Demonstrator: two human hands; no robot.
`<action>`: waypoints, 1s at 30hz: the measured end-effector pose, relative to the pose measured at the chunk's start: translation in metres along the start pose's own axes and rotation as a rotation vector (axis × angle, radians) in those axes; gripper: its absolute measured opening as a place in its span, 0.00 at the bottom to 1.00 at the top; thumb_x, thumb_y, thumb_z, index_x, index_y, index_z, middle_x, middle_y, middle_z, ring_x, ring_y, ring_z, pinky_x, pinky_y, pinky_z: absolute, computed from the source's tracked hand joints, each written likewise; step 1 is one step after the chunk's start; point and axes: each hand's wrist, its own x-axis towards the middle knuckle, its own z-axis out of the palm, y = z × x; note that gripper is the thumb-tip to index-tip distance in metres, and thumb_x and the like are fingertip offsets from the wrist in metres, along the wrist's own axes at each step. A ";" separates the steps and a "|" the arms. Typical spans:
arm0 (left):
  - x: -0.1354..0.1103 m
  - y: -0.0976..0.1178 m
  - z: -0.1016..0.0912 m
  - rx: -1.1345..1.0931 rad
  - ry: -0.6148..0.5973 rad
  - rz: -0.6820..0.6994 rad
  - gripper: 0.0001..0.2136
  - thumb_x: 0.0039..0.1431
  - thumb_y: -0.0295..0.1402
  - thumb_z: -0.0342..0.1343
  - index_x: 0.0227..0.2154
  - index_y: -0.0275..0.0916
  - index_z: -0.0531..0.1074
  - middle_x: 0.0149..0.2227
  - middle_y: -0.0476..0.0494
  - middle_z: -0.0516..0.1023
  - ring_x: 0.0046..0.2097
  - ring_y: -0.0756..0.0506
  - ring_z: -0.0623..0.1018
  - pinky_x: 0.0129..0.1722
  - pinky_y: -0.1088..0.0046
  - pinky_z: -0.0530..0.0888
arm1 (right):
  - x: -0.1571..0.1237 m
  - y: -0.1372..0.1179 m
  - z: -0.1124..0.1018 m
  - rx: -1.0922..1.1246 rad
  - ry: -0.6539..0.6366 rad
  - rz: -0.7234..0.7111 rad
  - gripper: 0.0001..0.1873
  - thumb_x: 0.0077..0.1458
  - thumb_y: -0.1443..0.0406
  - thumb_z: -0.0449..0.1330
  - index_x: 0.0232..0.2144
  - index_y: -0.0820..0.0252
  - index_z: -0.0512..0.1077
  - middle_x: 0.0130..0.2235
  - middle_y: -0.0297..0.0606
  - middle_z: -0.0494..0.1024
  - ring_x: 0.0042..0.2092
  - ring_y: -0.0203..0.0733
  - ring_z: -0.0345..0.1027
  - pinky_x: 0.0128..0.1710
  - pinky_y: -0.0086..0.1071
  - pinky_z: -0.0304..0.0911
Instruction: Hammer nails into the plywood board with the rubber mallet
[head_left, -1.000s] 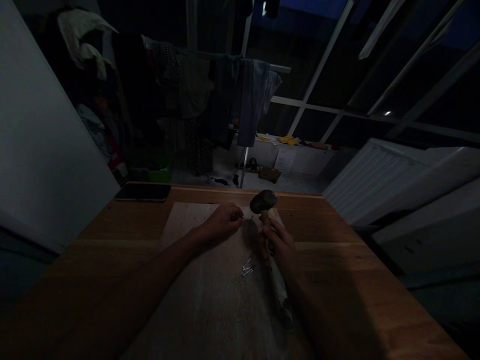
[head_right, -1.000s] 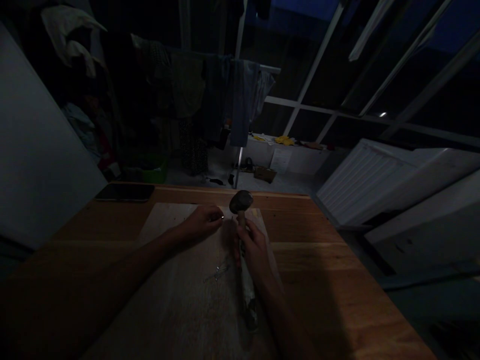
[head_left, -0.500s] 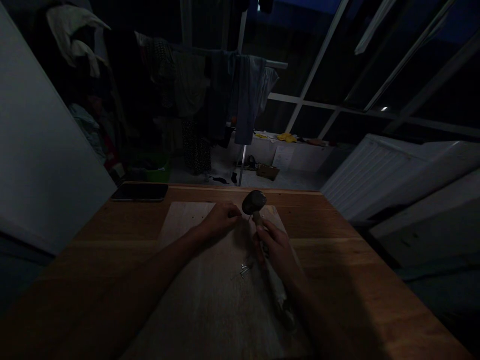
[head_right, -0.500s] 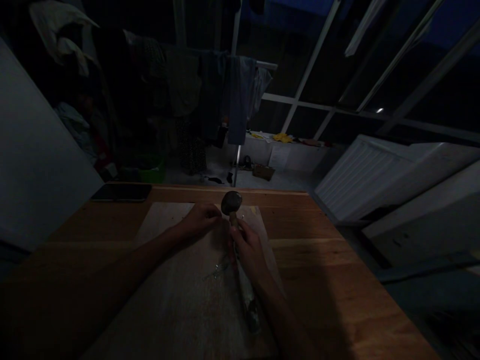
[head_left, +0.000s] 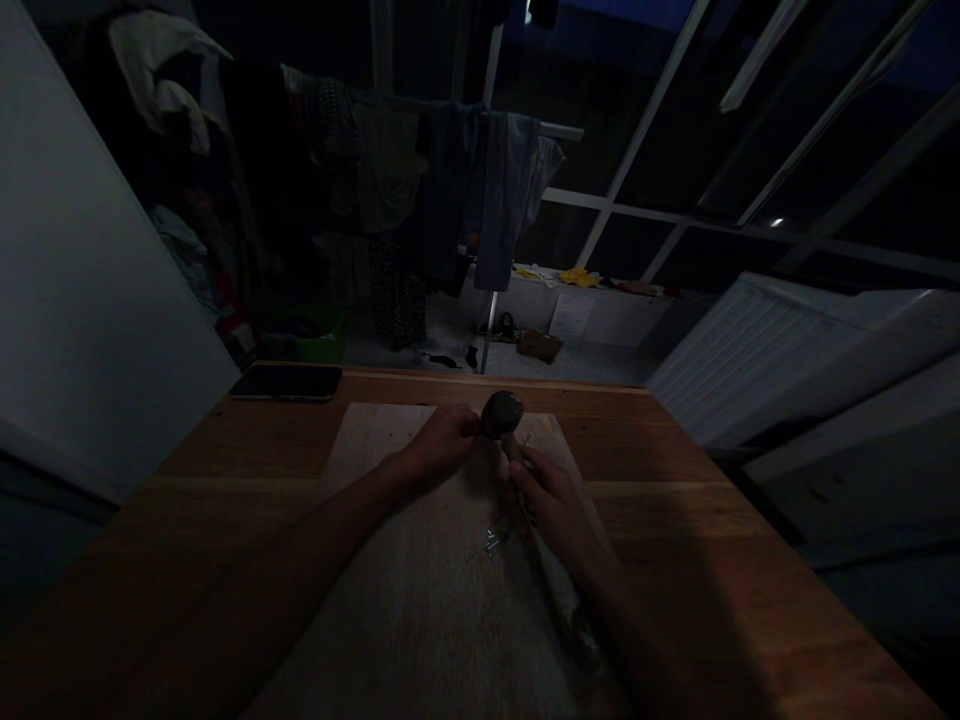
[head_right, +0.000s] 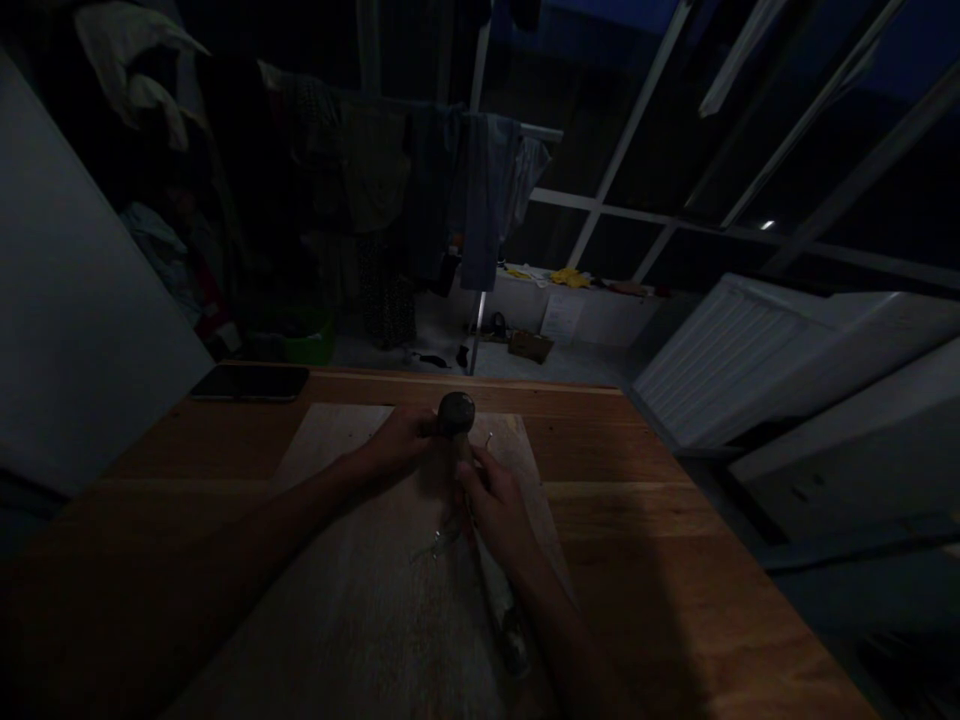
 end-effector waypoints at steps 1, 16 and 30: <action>0.000 0.000 0.000 0.018 0.005 0.014 0.07 0.55 0.28 0.59 0.31 0.35 0.83 0.32 0.45 0.80 0.36 0.44 0.77 0.37 0.71 0.70 | 0.000 0.000 0.000 0.012 0.002 -0.001 0.25 0.55 0.47 0.63 0.45 0.60 0.75 0.21 0.27 0.71 0.15 0.33 0.59 0.13 0.28 0.55; -0.027 0.066 -0.022 0.194 -0.618 0.327 0.19 0.52 0.18 0.58 0.44 0.46 0.77 0.50 0.46 0.77 0.46 0.43 0.77 0.43 0.71 0.71 | 0.003 -0.008 -0.007 0.214 0.143 -0.003 0.24 0.47 0.46 0.69 0.36 0.56 0.73 0.21 0.24 0.70 0.13 0.32 0.58 0.08 0.27 0.55; -0.038 0.071 -0.009 0.258 -0.485 0.234 0.08 0.45 0.20 0.62 0.24 0.40 0.74 0.34 0.44 0.78 0.34 0.44 0.74 0.34 0.69 0.67 | 0.002 -0.006 -0.006 0.192 0.124 -0.004 0.20 0.50 0.48 0.68 0.36 0.55 0.73 0.21 0.25 0.69 0.14 0.33 0.59 0.09 0.27 0.56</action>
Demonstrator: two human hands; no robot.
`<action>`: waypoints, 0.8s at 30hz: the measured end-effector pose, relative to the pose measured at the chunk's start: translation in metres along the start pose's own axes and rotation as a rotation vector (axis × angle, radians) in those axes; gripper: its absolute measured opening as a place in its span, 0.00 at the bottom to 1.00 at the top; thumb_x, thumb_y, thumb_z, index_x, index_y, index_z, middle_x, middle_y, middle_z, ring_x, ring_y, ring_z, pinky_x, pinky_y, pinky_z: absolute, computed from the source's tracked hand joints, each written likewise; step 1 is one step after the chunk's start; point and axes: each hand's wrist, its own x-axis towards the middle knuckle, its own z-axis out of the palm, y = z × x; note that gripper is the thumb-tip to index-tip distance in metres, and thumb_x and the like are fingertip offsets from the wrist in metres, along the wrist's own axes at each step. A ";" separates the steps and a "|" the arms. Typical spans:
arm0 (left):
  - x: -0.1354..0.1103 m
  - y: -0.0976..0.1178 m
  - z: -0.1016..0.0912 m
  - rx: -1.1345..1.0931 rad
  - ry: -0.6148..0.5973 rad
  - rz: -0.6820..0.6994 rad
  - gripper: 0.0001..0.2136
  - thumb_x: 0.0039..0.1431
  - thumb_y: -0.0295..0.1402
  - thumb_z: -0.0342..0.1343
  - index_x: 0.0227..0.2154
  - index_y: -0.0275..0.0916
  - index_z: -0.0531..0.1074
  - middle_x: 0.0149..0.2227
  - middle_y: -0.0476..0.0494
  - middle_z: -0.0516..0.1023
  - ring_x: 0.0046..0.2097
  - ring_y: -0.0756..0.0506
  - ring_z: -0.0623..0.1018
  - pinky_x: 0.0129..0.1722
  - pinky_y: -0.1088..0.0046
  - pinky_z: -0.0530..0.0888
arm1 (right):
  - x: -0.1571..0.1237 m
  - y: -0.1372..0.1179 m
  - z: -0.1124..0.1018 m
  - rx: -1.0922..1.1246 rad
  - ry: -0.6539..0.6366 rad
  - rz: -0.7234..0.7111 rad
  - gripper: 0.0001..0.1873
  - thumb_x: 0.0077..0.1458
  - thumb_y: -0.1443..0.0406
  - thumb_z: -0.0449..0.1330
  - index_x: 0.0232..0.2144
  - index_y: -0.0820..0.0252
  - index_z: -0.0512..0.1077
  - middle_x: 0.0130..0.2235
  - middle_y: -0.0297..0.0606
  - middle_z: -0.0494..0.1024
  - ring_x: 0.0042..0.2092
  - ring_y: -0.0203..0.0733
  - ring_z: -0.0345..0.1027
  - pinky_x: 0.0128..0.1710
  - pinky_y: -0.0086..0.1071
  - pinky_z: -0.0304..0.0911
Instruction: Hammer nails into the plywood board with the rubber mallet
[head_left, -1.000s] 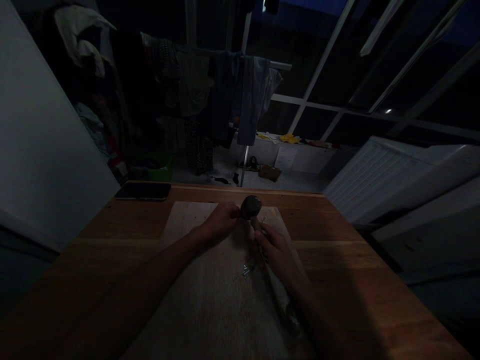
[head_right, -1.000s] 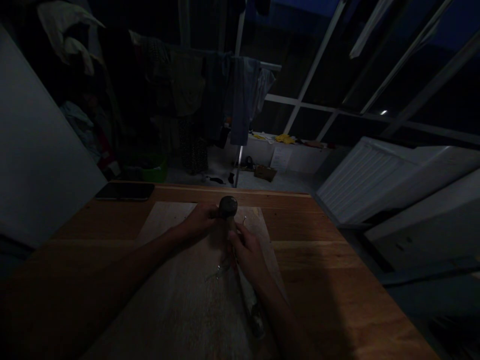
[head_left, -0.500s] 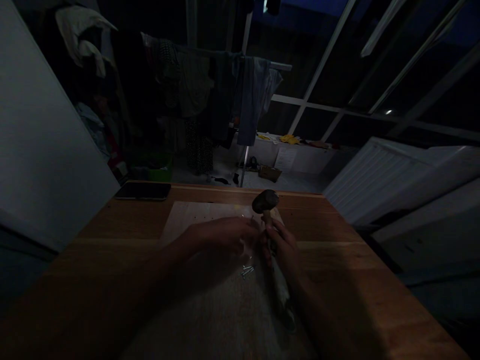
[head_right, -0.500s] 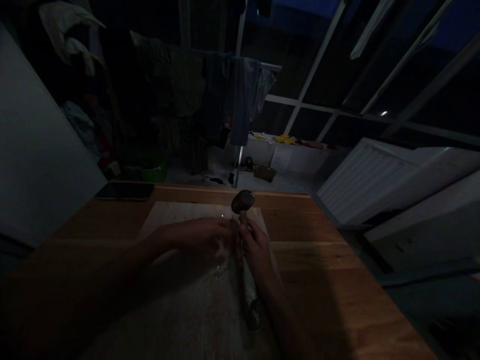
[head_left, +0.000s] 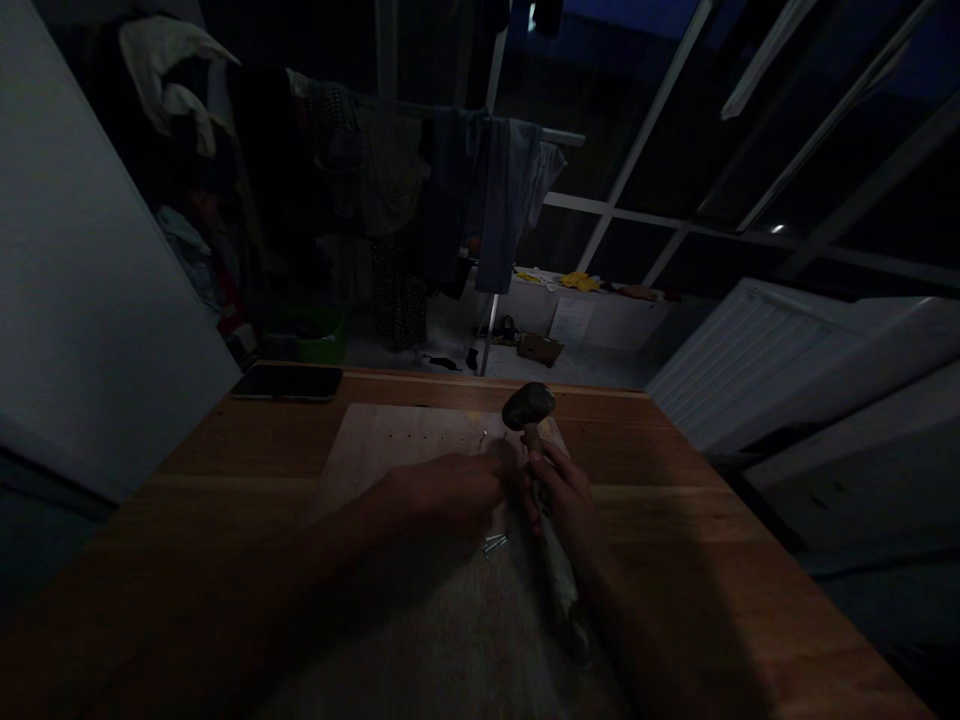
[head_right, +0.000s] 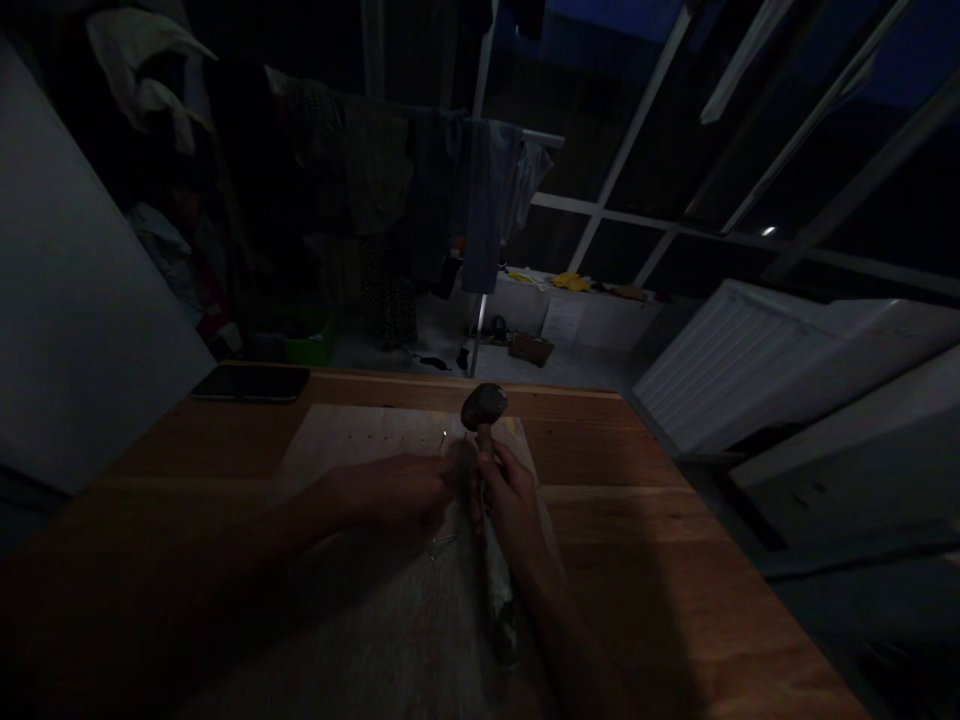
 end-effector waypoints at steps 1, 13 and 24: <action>0.000 -0.003 -0.002 -0.005 0.003 -0.012 0.08 0.44 0.20 0.62 0.24 0.40 0.73 0.31 0.45 0.77 0.32 0.45 0.73 0.32 0.70 0.66 | 0.000 0.001 0.000 -0.002 0.003 -0.002 0.20 0.50 0.48 0.68 0.37 0.55 0.74 0.20 0.25 0.70 0.14 0.33 0.59 0.09 0.27 0.56; 0.003 -0.088 -0.005 -0.383 0.547 -0.200 0.12 0.56 0.29 0.57 0.44 0.38 0.77 0.34 0.48 0.79 0.34 0.50 0.75 0.36 0.75 0.71 | -0.001 -0.003 0.003 0.000 -0.017 0.021 0.23 0.49 0.46 0.68 0.36 0.56 0.71 0.22 0.25 0.70 0.13 0.31 0.59 0.08 0.26 0.56; 0.002 -0.088 -0.003 -0.373 0.520 -0.133 0.07 0.51 0.26 0.57 0.34 0.36 0.75 0.30 0.51 0.76 0.29 0.52 0.71 0.32 0.77 0.67 | -0.006 -0.005 0.015 -0.019 -0.089 -0.011 0.21 0.51 0.47 0.66 0.35 0.56 0.71 0.22 0.25 0.70 0.14 0.31 0.58 0.09 0.26 0.56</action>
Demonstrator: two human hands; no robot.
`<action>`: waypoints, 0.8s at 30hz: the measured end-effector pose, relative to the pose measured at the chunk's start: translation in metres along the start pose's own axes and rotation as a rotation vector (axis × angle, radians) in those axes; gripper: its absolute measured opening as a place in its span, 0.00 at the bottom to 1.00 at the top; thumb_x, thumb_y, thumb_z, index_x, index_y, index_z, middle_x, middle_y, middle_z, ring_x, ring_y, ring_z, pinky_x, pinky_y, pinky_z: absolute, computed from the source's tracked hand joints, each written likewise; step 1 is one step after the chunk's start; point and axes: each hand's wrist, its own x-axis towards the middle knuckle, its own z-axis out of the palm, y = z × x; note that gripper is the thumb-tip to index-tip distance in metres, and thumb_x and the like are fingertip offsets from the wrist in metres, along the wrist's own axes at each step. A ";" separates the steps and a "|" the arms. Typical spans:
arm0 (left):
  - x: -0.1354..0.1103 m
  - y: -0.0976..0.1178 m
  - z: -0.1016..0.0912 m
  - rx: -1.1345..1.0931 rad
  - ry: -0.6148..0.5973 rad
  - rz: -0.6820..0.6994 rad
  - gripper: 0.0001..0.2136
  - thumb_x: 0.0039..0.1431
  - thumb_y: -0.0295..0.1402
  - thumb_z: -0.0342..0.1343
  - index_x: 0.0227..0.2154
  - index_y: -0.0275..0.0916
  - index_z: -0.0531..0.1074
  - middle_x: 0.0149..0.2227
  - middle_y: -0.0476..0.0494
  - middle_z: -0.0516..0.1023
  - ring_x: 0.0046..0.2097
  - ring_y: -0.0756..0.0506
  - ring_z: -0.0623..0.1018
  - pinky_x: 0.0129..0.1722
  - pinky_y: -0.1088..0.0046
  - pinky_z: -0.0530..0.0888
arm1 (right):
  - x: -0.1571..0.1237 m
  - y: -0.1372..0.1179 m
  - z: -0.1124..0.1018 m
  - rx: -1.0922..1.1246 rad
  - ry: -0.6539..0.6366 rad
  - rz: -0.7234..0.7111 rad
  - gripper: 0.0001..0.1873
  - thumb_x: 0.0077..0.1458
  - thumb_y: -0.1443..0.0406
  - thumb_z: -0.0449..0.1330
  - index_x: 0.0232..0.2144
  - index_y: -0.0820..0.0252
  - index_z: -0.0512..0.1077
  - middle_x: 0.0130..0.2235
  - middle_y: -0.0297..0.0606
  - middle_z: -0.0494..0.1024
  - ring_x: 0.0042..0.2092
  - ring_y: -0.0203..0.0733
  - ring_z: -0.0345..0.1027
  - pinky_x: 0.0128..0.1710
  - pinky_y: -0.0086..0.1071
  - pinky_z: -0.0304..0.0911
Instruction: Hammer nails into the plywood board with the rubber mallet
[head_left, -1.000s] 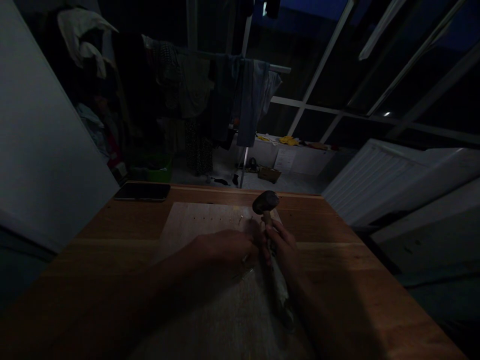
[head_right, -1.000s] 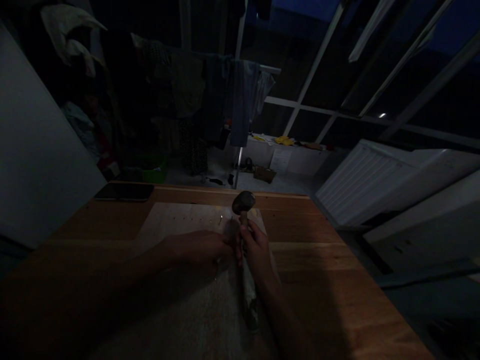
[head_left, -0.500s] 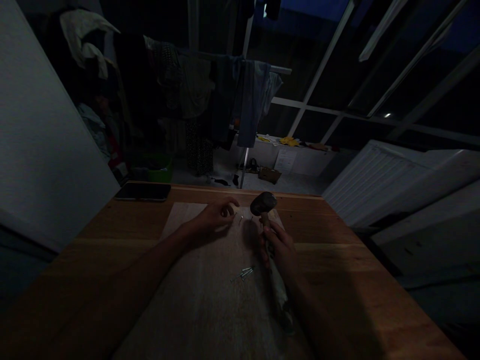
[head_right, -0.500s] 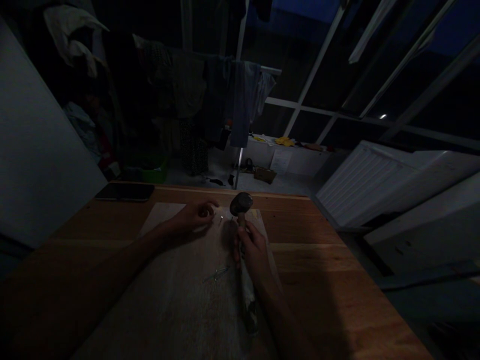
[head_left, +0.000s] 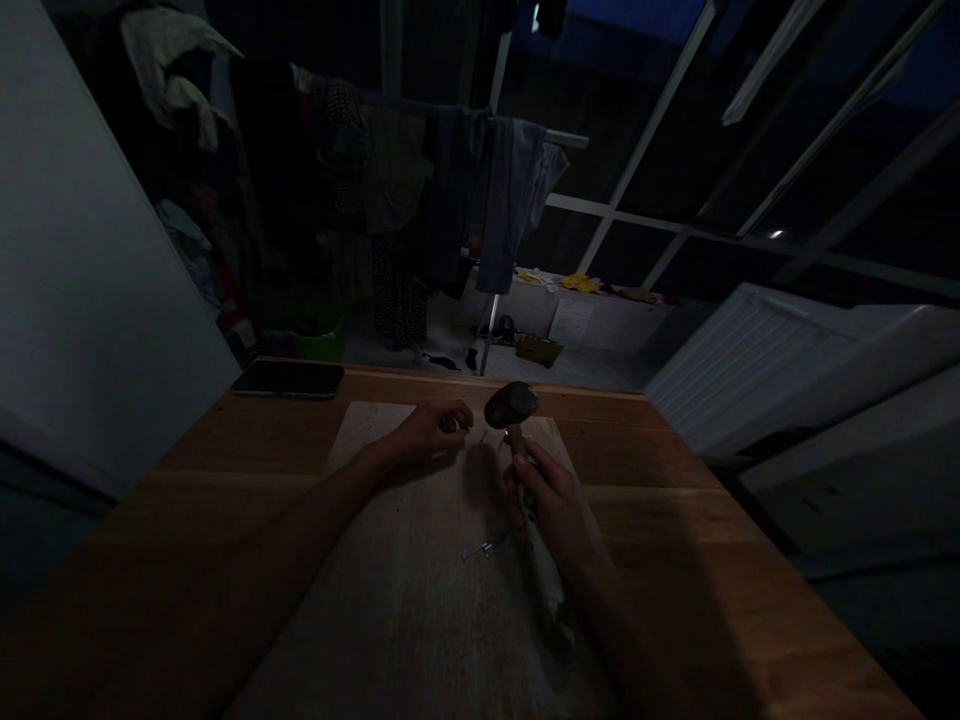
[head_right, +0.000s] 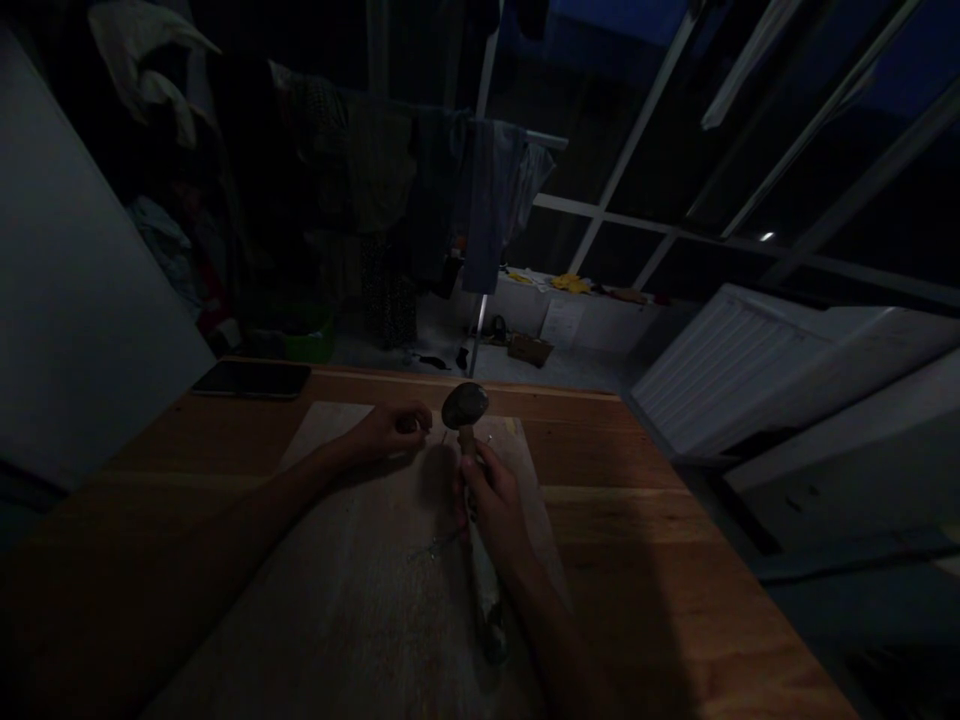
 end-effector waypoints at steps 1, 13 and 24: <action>0.000 0.000 0.000 0.000 -0.001 -0.001 0.07 0.51 0.26 0.57 0.34 0.36 0.76 0.30 0.51 0.76 0.30 0.52 0.71 0.33 0.76 0.68 | 0.000 0.001 0.001 -0.002 -0.010 -0.009 0.21 0.52 0.47 0.66 0.35 0.56 0.71 0.22 0.25 0.70 0.14 0.31 0.58 0.09 0.26 0.55; 0.000 -0.004 0.001 0.023 -0.002 0.012 0.11 0.52 0.26 0.58 0.39 0.36 0.78 0.33 0.48 0.79 0.32 0.50 0.74 0.35 0.75 0.70 | 0.003 0.011 -0.001 -0.041 -0.031 -0.015 0.17 0.56 0.51 0.64 0.39 0.57 0.72 0.23 0.26 0.72 0.15 0.31 0.58 0.12 0.27 0.54; 0.002 -0.007 0.002 0.023 -0.005 0.005 0.20 0.51 0.24 0.60 0.49 0.36 0.76 0.34 0.47 0.79 0.34 0.48 0.76 0.36 0.73 0.70 | 0.008 0.018 0.005 -0.099 -0.112 -0.041 0.19 0.57 0.50 0.63 0.41 0.58 0.74 0.24 0.27 0.72 0.17 0.32 0.61 0.14 0.26 0.57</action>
